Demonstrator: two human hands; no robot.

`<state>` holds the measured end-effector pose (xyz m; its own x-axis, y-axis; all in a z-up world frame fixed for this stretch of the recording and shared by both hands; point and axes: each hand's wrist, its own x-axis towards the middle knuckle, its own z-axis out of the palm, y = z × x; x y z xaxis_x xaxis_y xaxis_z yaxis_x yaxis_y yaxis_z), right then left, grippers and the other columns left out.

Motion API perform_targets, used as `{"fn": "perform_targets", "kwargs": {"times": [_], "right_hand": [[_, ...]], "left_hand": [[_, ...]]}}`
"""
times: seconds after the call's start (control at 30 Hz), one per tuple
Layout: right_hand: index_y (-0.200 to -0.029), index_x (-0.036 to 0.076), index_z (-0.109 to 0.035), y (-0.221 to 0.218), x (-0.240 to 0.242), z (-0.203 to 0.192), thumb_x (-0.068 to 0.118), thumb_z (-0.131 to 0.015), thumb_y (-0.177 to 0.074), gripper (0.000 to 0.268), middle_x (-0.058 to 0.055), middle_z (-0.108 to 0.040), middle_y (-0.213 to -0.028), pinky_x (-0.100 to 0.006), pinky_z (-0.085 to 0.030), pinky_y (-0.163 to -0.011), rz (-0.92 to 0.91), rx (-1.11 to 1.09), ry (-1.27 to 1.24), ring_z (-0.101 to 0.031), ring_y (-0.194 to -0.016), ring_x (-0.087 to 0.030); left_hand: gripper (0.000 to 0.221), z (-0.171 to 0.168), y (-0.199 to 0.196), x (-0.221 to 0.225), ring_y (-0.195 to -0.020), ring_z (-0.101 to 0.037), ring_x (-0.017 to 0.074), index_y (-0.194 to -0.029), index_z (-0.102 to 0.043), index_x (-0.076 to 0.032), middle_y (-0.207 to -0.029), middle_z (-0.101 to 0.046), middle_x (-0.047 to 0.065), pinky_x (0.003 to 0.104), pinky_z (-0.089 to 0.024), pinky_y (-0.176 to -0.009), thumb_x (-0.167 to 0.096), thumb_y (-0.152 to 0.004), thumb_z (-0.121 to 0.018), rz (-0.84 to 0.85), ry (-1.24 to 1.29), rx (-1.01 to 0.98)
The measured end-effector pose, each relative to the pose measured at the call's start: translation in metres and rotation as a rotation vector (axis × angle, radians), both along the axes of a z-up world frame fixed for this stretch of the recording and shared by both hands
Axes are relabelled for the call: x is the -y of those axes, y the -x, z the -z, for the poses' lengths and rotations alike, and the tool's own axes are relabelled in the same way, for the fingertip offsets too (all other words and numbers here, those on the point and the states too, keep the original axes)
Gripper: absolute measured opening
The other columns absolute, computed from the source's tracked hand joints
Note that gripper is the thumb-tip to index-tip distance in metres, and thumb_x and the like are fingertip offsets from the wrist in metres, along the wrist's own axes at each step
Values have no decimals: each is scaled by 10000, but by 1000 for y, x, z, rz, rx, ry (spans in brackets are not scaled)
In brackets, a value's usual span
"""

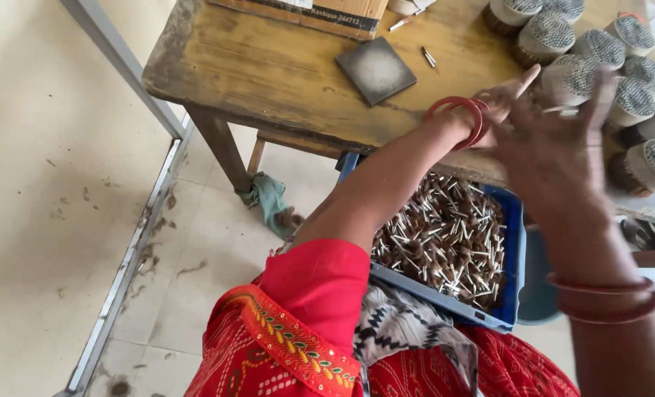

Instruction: Assembling or sorting materials for brush manufacturing.

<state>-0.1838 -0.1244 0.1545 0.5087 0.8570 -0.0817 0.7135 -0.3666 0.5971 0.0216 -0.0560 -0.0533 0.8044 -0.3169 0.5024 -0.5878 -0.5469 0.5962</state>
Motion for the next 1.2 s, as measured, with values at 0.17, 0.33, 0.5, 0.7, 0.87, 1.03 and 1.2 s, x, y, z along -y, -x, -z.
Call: {"fn": "perform_targets", "kwargs": {"times": [0.17,0.33,0.5,0.7,0.87,1.03,1.2], "right_hand": [[-1377,107,-636,38,-7,-35,290,-743,-884,536,-214,-556,-1481,-681,-307,-1154,-191,-332,-679,-488,-1388,-396],[-980,182,-691,90,-48,4,253,-602,-664,335,-1,-640,-1092,-473,-381,-987,-714,-902,-397,-580,-1043,-171],[-1343,338,-649,-13,-5,3,245,-578,-1003,359,-1,-623,-1413,-558,-380,-1061,138,138,309,-654,-1137,-194],[-1256,99,-607,80,-59,-26,57,-695,-855,412,-161,-627,-1387,-494,-524,-1027,-539,-857,-554,-645,-1241,-366],[-1210,87,-638,104,-84,-9,205,-613,-911,322,-96,-693,-1339,-417,-562,-1083,-745,-1260,-417,-679,-1242,-308],[-1205,501,-713,7,-38,23,352,-514,-979,336,28,-561,-1511,-695,-220,-1215,-151,14,16,-458,-1448,-307],[-1266,347,-706,11,-50,-9,255,-591,-1013,293,-4,-583,-1452,-690,-193,-1199,-3,138,-57,-456,-1432,-274]], "left_hand": [[1593,-37,14,-10,-1249,-574,388,-1528,185,-68,-1372,-553,268,471,-440,-1091,-632,-625,-1000,-21,-107,-109],[1625,-17,-1,-2,-1334,-442,454,-1532,143,-90,-1478,-393,330,528,-360,-1124,-609,-542,-1036,-14,-4,4],[1581,-11,11,3,-1392,-376,484,-1552,118,-119,-1529,-338,347,538,-327,-1156,-614,-574,-1022,15,140,-1],[1522,-19,17,-6,-1451,-345,488,-1582,105,-156,-1566,-339,333,539,-307,-1203,-706,-634,-950,-15,143,-47],[1536,-12,-7,11,-1440,-330,480,-1558,127,-154,-1541,-318,332,538,-290,-1183,-798,-606,-892,-71,10,-108],[1513,-10,-19,1,-1437,-363,464,-1565,147,-166,-1558,-331,316,537,-314,-1185,-849,-639,-835,-98,101,-66],[1476,-34,16,11,-1451,-392,429,-1599,129,-189,-1583,-357,265,513,-328,-1215,-860,-645,-775,-154,-69,-228]]}}
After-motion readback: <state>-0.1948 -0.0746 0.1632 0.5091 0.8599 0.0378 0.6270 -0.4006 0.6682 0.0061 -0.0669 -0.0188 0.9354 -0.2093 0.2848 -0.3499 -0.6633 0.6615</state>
